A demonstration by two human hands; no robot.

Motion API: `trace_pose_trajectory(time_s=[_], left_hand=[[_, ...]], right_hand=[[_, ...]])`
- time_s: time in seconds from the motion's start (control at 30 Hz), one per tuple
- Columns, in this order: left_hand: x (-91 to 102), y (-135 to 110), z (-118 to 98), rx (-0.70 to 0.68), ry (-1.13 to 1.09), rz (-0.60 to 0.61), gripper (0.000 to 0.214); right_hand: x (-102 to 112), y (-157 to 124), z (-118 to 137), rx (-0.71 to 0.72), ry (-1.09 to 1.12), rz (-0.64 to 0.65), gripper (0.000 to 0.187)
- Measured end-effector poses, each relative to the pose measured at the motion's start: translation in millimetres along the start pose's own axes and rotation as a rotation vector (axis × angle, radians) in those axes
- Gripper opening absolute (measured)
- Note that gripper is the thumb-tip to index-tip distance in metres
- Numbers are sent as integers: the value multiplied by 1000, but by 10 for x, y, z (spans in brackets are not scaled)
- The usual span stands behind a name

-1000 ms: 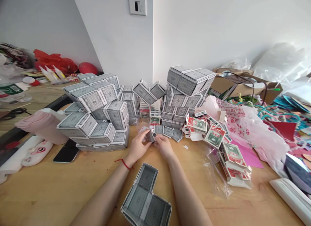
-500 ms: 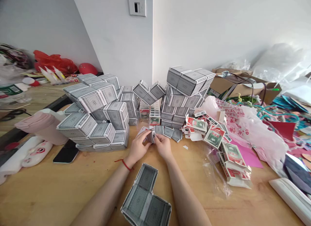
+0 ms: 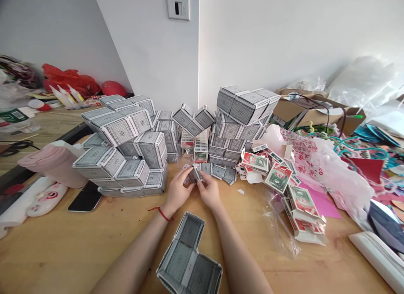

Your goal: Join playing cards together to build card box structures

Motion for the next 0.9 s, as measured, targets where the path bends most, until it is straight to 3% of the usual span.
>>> trace_pose_trajectory(time_s=[0.9], left_hand=[[-7,0,-52,-25,-18,42,55]], right_hand=[[-23,-3,84,49,4,65,32]])
Point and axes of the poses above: each hand's wrist, its own y-axis towards the middle knuckle, its own x-axis out of the back of the hand, z = x × y, the point moved 9 cm from there along y, towards the middle knuckle, and after that the axes turned 11 degrees about x, right-handed, at the moved point
